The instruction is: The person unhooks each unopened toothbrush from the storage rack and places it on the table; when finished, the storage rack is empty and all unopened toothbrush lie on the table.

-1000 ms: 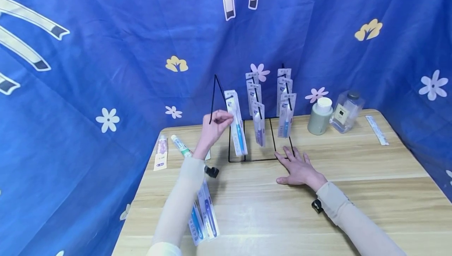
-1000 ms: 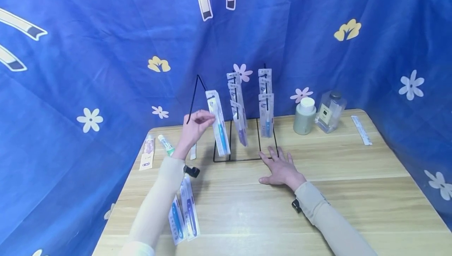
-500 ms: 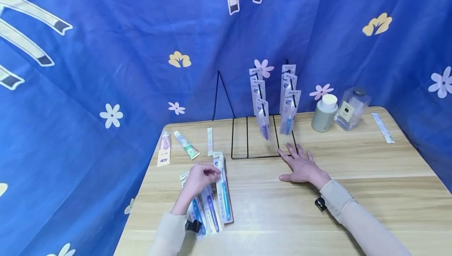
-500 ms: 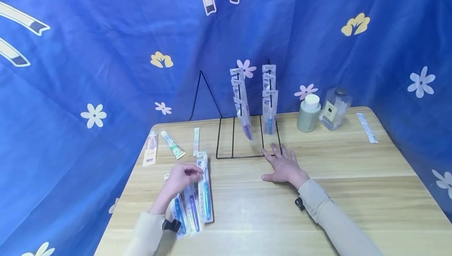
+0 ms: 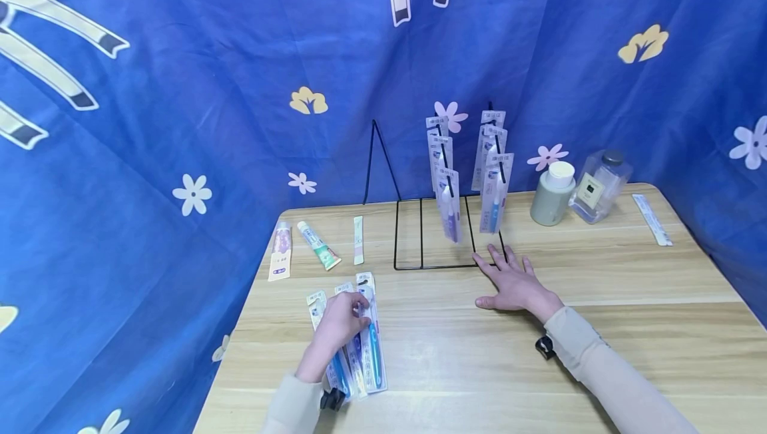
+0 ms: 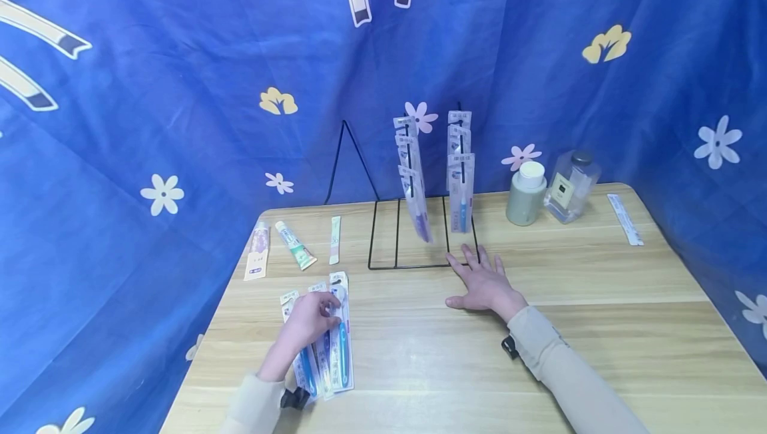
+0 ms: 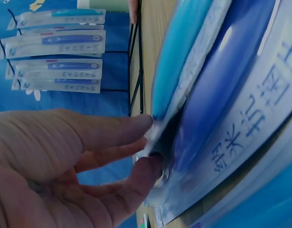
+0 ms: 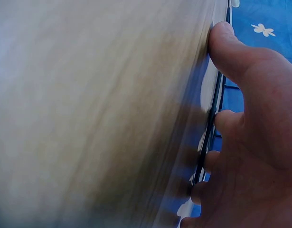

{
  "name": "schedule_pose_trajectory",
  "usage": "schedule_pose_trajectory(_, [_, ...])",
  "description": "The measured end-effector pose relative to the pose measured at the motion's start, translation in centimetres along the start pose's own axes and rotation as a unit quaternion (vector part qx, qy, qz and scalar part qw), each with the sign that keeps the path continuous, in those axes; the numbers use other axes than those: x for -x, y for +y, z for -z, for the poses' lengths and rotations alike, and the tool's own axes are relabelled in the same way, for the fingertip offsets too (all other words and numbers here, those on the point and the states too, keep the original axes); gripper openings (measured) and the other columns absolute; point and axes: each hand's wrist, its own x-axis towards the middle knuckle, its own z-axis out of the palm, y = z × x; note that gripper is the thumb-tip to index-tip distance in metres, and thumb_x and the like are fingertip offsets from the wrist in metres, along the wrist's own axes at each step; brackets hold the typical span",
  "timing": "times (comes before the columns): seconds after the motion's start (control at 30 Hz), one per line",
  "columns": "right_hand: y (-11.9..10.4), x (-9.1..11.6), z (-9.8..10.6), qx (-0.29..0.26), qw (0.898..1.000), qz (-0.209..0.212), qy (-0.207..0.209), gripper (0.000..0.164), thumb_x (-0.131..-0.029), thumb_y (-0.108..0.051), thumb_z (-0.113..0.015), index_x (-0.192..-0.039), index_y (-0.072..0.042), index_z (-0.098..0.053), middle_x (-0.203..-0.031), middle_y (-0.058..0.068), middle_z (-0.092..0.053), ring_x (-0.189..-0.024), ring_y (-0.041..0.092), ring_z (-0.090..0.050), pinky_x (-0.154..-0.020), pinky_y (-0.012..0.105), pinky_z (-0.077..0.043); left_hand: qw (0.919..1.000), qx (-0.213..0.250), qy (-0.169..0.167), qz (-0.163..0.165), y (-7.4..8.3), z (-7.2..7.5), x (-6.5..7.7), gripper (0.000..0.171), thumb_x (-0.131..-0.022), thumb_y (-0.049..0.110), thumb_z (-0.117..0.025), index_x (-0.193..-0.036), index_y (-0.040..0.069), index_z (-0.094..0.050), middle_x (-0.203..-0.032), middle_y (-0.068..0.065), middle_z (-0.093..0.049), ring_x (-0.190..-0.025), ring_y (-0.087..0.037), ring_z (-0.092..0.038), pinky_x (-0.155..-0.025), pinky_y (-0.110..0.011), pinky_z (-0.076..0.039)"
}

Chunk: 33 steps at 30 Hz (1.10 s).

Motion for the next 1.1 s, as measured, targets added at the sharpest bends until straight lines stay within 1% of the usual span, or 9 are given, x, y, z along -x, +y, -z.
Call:
schedule_pose_trajectory(0.33, [-0.2,0.0,0.1,0.002,1.000,0.001,-0.001,0.099,-0.086,-0.061,-0.071,-0.164,-0.025,-0.021,-0.171,0.021,-0.007,-0.154,0.055,0.001,-0.116,0.080,-0.003,0.9975,-0.068,0.010,-0.018,1.0,0.0,0.8,0.029,-0.074,0.001,-0.085,-0.102,-0.001,-0.078,-0.090,-0.013,-0.066,-0.076,-0.017,-0.055,-0.061,-0.027,-0.049])
schedule_pose_trajectory(0.5, [-0.5,-0.1,0.0,0.006,1.000,0.004,-0.001,0.100,-0.086,-0.062,-0.071,-0.164,-0.024,-0.021,-0.171,0.021,-0.007,-0.154,0.055,0.000,-0.116,0.080,-0.003,0.9957,-0.085,0.002,-0.037,1.1,0.4,0.6,0.026,-0.071,-0.001,-0.084,-0.097,-0.001,-0.079,-0.091,-0.015,-0.070,-0.082,-0.021,-0.058,-0.070,-0.036,-0.054])
schedule_pose_trajectory(0.63, [-0.7,-0.1,-0.1,0.005,1.000,0.007,-0.006,0.100,-0.086,-0.062,-0.071,-0.164,-0.024,-0.020,-0.171,0.021,-0.007,-0.154,0.055,0.000,-0.116,0.079,-0.003,0.9952,-0.092,-0.025,-0.023,1.4,1.0,0.3,0.026,-0.073,0.001,-0.084,-0.098,-0.001,-0.079,-0.095,-0.016,-0.072,-0.087,-0.024,-0.062,-0.076,-0.041,-0.057])
schedule_pose_trajectory(0.7, [-0.7,-0.1,-0.1,0.003,1.000,0.007,-0.008,0.100,-0.086,-0.062,-0.071,-0.164,-0.025,-0.019,-0.171,0.020,-0.006,-0.154,0.055,0.001,-0.117,0.079,-0.003,0.9946,-0.097,-0.022,-0.029,1.8,1.3,0.0,0.027,-0.075,0.005,-0.085,-0.101,-0.002,-0.078,-0.098,-0.016,-0.072,-0.087,-0.026,-0.064,-0.076,-0.042,-0.059])
schedule_pose_trajectory(0.77, [-0.7,0.0,0.0,-0.001,1.000,0.005,-0.009,0.100,-0.086,-0.061,-0.071,-0.164,-0.025,-0.019,-0.171,0.020,-0.006,-0.154,0.054,0.002,-0.117,0.078,-0.003,0.9938,-0.097,-0.011,-0.053,2.6,1.5,-0.7,0.031,-0.079,0.009,-0.084,-0.107,-0.002,-0.076,-0.104,-0.017,-0.070,-0.091,-0.028,-0.066,-0.079,-0.043,-0.060])
schedule_pose_trajectory(0.87, [-0.6,0.1,0.1,-0.004,1.000,0.001,-0.007,0.101,-0.086,-0.061,-0.071,-0.164,-0.024,-0.020,-0.171,0.021,-0.006,-0.154,0.055,0.002,-0.117,0.079,-0.002,0.9867,-0.097,-0.008,-0.130,4.3,1.1,-2.8,0.048,-0.085,0.020,-0.082,-0.127,0.001,-0.068,-0.124,-0.021,-0.065,-0.109,-0.036,-0.065,-0.094,-0.050,-0.057])
schedule_pose_trajectory(0.97, [-0.6,0.3,0.2,-0.001,1.000,-0.001,-0.004,0.100,-0.086,-0.062,-0.071,-0.164,-0.024,-0.021,-0.171,0.021,-0.006,-0.154,0.055,0.001,-0.117,0.079,-0.002,0.9713,-0.133,-0.049,-0.191,5.7,-0.4,-5.5,0.072,-0.092,0.039,-0.074,-0.153,0.013,-0.046,-0.156,-0.024,-0.042,-0.141,-0.046,-0.044,-0.112,-0.063,-0.042])
schedule_pose_trajectory(1.03, [-0.6,0.3,0.2,0.002,1.000,0.000,-0.002,0.100,-0.086,-0.062,-0.071,-0.164,-0.024,-0.021,-0.170,0.022,-0.007,-0.153,0.056,0.000,-0.116,0.079,-0.003,0.9608,-0.180,-0.090,-0.191,6.2,-1.7,-7.2,0.082,-0.095,0.055,-0.064,-0.162,0.026,-0.027,-0.169,-0.020,-0.017,-0.153,-0.048,-0.021,-0.117,-0.070,-0.028])
schedule_pose_trajectory(1.1, [-0.7,0.3,0.2,0.005,1.000,0.002,0.001,0.100,-0.085,-0.062,-0.071,-0.164,-0.023,-0.022,-0.170,0.022,-0.007,-0.153,0.056,-0.001,-0.116,0.079,-0.003,0.9504,-0.228,-0.133,-0.165,6.4,-3.0,-8.4,0.086,-0.095,0.070,-0.051,-0.164,0.036,-0.013,-0.173,-0.014,0.004,-0.157,-0.047,-0.003,-0.119,-0.074,-0.018])
